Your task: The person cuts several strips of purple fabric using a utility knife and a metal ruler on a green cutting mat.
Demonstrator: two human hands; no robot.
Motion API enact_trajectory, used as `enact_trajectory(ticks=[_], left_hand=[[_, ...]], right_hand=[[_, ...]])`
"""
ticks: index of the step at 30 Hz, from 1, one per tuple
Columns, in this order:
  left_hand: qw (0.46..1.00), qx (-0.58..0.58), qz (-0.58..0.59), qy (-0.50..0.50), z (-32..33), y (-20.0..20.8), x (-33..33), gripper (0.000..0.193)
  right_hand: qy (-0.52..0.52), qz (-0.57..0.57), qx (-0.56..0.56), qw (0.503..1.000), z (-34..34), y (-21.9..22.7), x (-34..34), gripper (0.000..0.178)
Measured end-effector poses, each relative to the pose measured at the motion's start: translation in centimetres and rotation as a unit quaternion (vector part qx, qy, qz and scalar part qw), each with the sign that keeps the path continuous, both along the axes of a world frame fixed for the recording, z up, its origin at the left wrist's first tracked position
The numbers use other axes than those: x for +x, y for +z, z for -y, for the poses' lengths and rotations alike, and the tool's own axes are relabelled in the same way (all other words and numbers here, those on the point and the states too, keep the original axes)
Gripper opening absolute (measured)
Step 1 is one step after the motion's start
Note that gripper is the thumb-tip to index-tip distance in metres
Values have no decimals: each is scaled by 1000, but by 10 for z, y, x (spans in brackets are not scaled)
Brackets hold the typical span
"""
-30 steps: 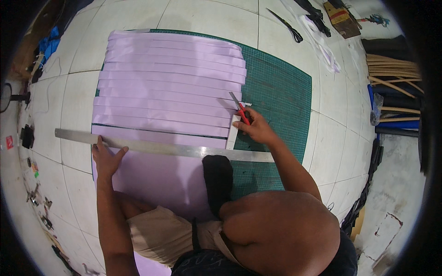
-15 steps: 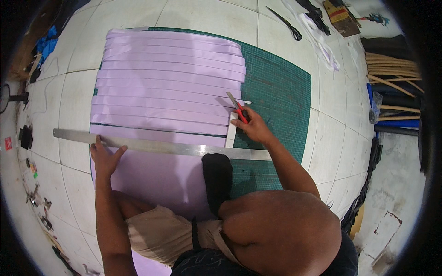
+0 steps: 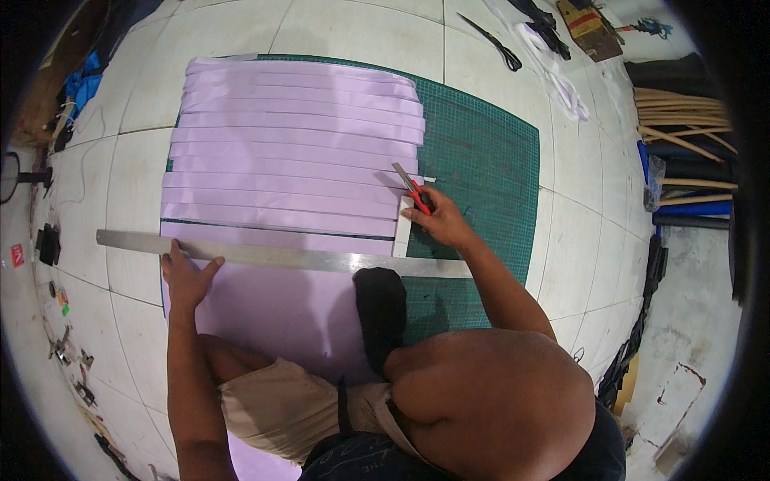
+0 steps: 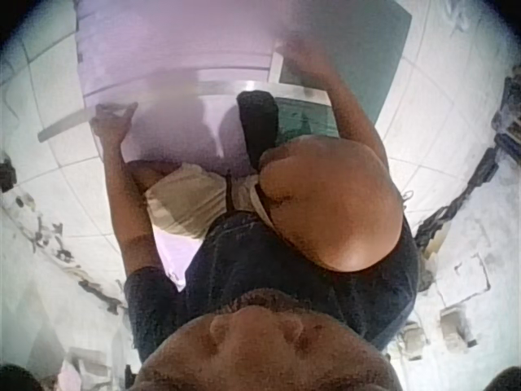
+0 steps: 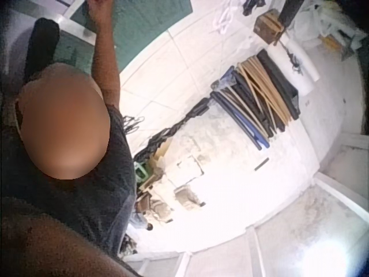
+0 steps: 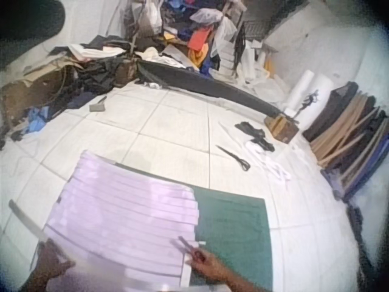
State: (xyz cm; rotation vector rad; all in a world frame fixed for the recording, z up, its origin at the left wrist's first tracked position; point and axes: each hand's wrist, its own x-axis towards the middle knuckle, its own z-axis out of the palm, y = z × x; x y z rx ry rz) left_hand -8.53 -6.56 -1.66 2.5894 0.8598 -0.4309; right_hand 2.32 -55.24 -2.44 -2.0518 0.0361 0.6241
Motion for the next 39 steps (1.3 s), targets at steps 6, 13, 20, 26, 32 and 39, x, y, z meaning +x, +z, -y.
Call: enact_trajectory(ticks=[6,13,20,26,32,39], left_hand=[[1000,2,-6,-3,-2,-1,2,117],[1000,-13,-16,5,8,6,9,116],[999,-10,-19,-24,-17,0,-2,106],[996,-1,54,69,-18,12,7,101],[991,-2,-20,133,-22,25,12,108],[990,-22,4,138,-22,30,10,110]], right_hand=[[-2,-7,-4,1000,2,-2,-1,45],[-13,-49,-6,999,2,10,4,43],[36,-6,-58,998,-10,1,8,55],[-11,-45,-2,999,-29,54,32,49],[110,-53,92,988,-189,64,85,38],[143,-45,164,975,-375,22,92,37]])
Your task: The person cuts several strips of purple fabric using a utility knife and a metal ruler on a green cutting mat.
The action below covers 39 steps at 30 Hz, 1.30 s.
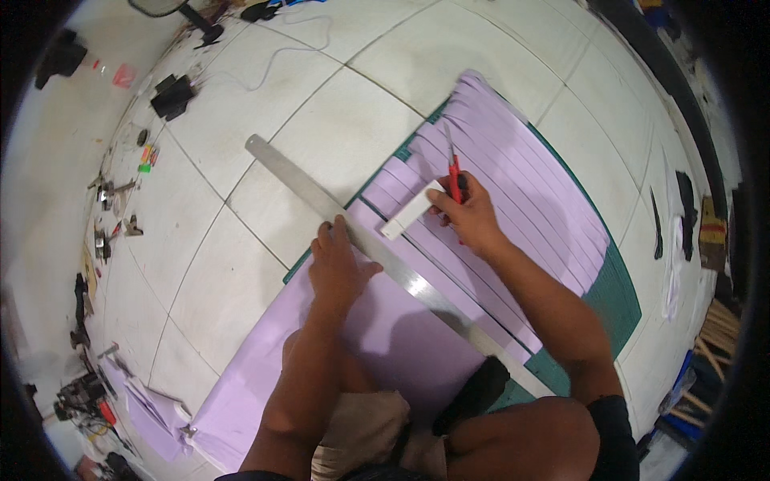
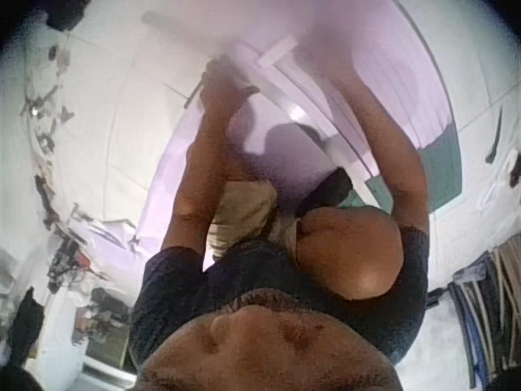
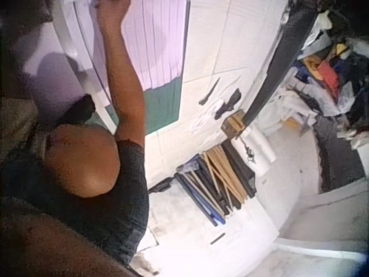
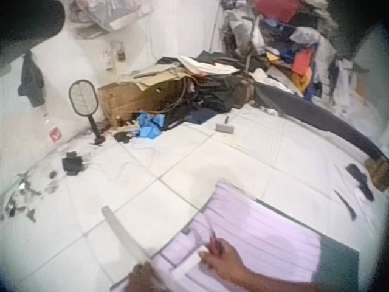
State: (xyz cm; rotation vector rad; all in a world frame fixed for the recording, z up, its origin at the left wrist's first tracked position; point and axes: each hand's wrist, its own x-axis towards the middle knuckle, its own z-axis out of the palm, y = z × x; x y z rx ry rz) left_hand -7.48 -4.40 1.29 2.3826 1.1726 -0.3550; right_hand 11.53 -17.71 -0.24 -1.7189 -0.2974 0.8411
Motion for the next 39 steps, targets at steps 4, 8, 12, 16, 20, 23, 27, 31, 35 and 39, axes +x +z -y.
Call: enact_trajectory(ticks=[4,8,12,16,20,23,27,31,35,39], left_hand=[[1000,-14,18,2,-2,-4,-7,111],[999,-14,48,1,-1,-5,-9,109],[999,-22,45,9,-1,-7,-6,110],[999,-15,45,4,-1,-6,-6,110],[999,-13,37,3,-1,-7,-5,109],[999,-11,41,3,-1,-6,-6,109],[999,-20,40,6,0,-5,-3,110],[998,-38,45,20,1,-11,-6,111],[997,-48,40,33,2,-12,-1,111],[997,-75,34,14,-8,-16,-3,115]], right_hand=[[-7,27,-23,999,-52,-24,-13,39],[25,95,-89,991,-60,-41,-9,42],[55,119,-114,985,-61,-44,-3,43],[63,134,-114,982,-62,-38,-5,41],[57,111,-80,989,-62,-46,-4,39],[59,127,-88,986,-61,-46,-3,38],[55,134,-102,984,-61,-42,-3,38],[60,121,-110,985,-64,-32,-7,38],[64,157,-87,982,-61,-53,1,39],[67,190,-58,978,-63,-67,-1,41]])
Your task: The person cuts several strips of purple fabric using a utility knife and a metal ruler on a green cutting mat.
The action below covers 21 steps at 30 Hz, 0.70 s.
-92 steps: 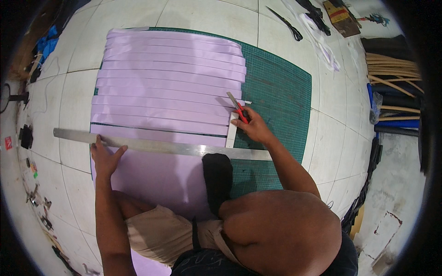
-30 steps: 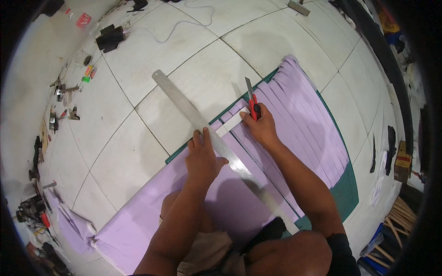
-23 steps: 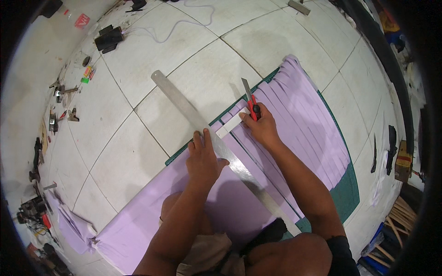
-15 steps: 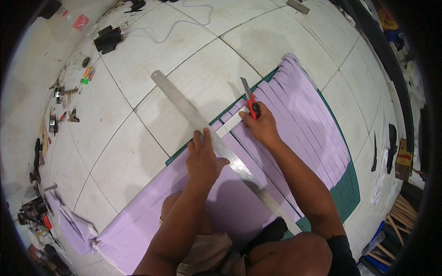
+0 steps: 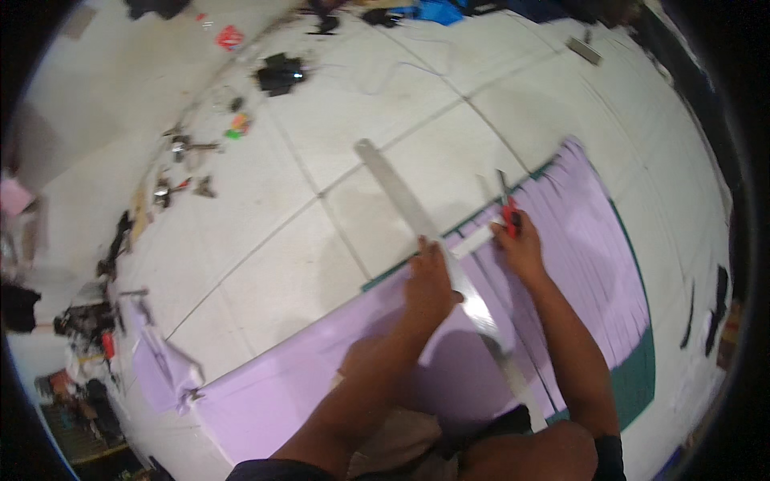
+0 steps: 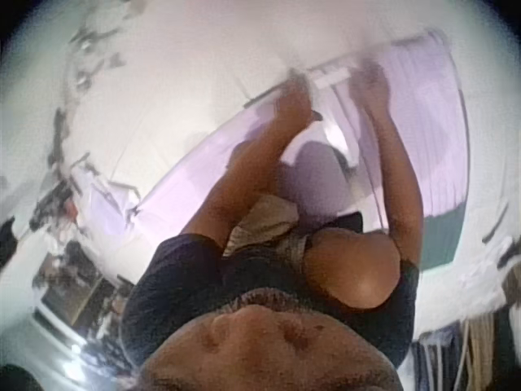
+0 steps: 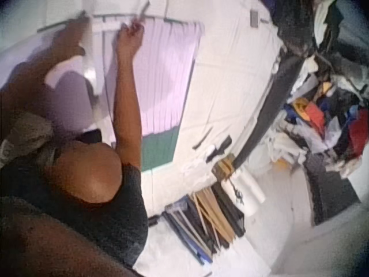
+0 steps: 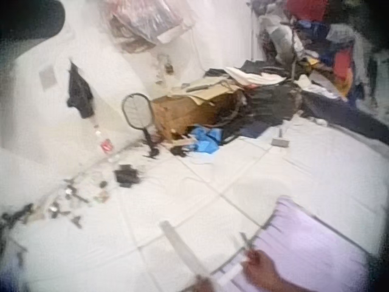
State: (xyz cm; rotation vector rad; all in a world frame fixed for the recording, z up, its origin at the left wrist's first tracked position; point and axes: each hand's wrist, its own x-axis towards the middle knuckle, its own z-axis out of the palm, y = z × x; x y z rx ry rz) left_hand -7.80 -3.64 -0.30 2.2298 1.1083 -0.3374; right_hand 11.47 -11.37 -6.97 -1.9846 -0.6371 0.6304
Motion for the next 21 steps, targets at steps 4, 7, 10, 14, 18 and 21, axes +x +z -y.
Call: enact_trajectory(ticks=[4,7,10,14,18,21], left_hand=[[997,5,-65,-39,-1,14,15,114],[999,15,-33,-35,-3,9,4,115],[998,34,1,-54,1,14,14,116],[994,93,-8,-49,3,-10,-14,118],[997,58,-12,-59,-4,-6,-6,118],[997,37,-15,-66,-11,-4,1,119]], right_hand=[[-30,-67,63,995,16,16,7,41],[-96,-176,75,977,40,72,-10,43],[-218,-104,90,966,105,69,16,49],[-298,-181,104,931,202,20,29,55],[-368,-137,44,919,281,2,39,65],[-378,-87,78,919,305,-16,39,61]])
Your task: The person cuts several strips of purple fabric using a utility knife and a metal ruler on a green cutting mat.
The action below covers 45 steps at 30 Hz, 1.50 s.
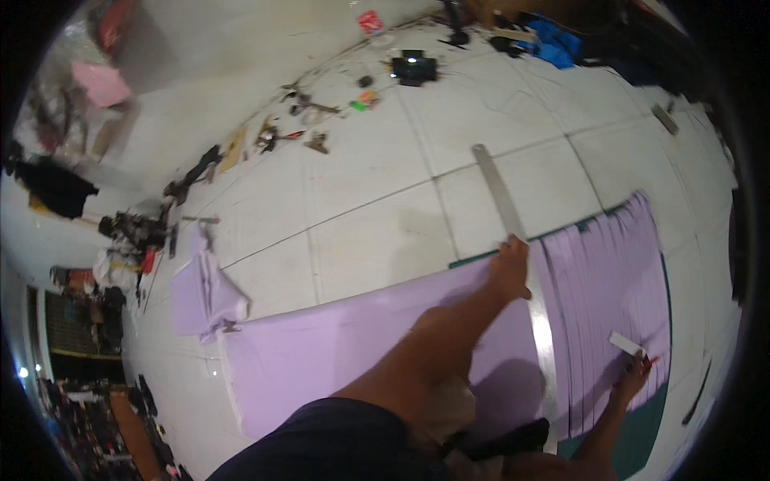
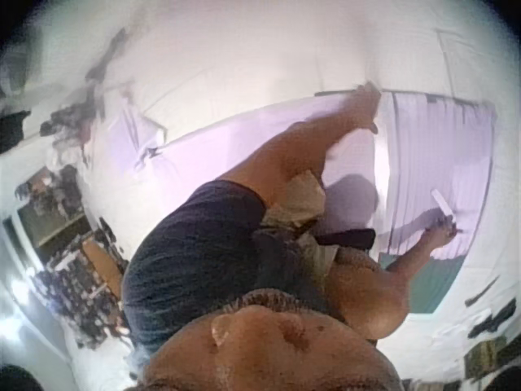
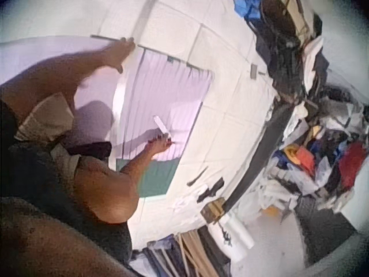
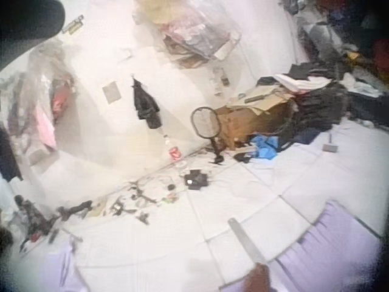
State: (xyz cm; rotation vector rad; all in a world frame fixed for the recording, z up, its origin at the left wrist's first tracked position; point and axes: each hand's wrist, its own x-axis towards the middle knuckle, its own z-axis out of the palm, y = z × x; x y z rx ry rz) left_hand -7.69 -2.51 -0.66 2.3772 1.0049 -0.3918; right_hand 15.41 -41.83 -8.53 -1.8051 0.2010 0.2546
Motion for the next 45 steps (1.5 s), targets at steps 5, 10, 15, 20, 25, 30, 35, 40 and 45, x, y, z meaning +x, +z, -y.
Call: enact_trajectory(ticks=[5,10,15,20,25,30,35,40,45], left_hand=[[994,62,76,-50,-42,-62,-20,105],[993,93,-46,-60,-16,6,9,93],[987,119,-58,-91,-20,9,17,99],[989,104,-25,-99,-29,-13,13,105],[995,60,-30,-78,-36,-9,15,112],[997,53,-35,-50,-34,-1,13,117],[997,32,-35,-58,-35,7,16,116],[993,37,-33,-103,-38,6,17,106],[978,81,-79,-174,-35,6,18,93]], right_hand=[[97,223,-103,964,16,-20,13,48],[41,128,-71,988,-31,58,-19,37],[217,-15,-6,976,-108,103,-68,37],[477,30,-250,842,-177,109,-106,36],[564,102,-280,770,-231,96,-125,26],[590,126,-298,740,-262,89,-133,22],[587,135,-301,739,-266,84,-136,21],[579,141,-304,743,-268,85,-138,21],[583,124,-285,751,-273,89,-132,18]])
